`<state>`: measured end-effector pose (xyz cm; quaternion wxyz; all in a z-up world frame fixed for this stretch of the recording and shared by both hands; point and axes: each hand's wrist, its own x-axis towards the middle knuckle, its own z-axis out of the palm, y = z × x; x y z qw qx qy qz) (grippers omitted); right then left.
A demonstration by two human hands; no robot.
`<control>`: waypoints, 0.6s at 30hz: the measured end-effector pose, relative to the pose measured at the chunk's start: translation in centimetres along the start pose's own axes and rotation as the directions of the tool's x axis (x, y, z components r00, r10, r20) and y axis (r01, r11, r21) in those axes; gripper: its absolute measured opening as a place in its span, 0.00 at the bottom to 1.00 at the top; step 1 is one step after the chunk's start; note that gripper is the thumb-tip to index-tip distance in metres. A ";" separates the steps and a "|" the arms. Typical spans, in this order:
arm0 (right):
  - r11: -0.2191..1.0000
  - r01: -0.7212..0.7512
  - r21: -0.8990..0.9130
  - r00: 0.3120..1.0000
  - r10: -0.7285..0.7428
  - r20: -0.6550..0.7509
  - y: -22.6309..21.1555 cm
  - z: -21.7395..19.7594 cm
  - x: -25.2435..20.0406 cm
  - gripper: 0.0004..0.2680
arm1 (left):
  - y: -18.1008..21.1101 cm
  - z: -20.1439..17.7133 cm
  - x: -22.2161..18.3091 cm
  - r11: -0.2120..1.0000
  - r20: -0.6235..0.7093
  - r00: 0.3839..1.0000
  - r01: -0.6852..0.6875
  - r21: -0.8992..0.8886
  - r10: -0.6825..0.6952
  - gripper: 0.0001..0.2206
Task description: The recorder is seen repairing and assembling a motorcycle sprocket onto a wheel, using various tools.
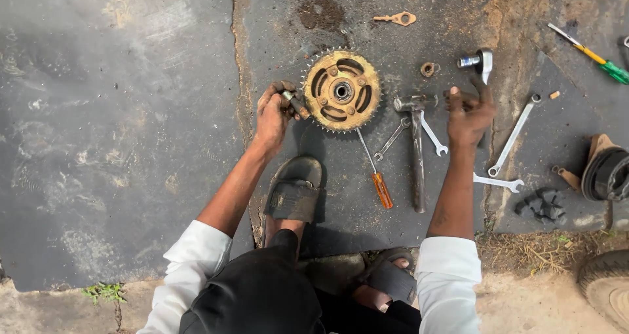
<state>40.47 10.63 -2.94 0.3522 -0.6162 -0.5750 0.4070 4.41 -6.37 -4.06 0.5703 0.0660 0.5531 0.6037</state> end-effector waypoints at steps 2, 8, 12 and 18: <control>0.993 -0.108 -0.050 0.973 0.095 -0.208 1.7 -5.3 -1.0 0.17 | 0.5 0.7 0.5 1.000 0.030 1.000 0.003 -0.001 -0.003 0.15; 0.224 -0.470 -0.854 0.858 -0.111 -0.501 12.3 -18.8 -7.2 0.19 | 0.3 1.1 1.5 0.999 0.023 0.999 -0.025 -0.023 0.025 0.15; 0.404 -0.316 -0.859 0.866 -0.247 -0.435 28.9 -23.6 -4.3 0.18 | 2.2 -1.6 0.9 0.991 -0.057 0.997 -0.046 0.129 0.054 0.14; 0.677 0.439 -0.591 0.852 -0.522 0.035 5.9 -3.0 -2.9 0.17 | 5.2 -5.6 -4.7 0.081 0.227 0.970 -0.234 0.969 0.086 0.23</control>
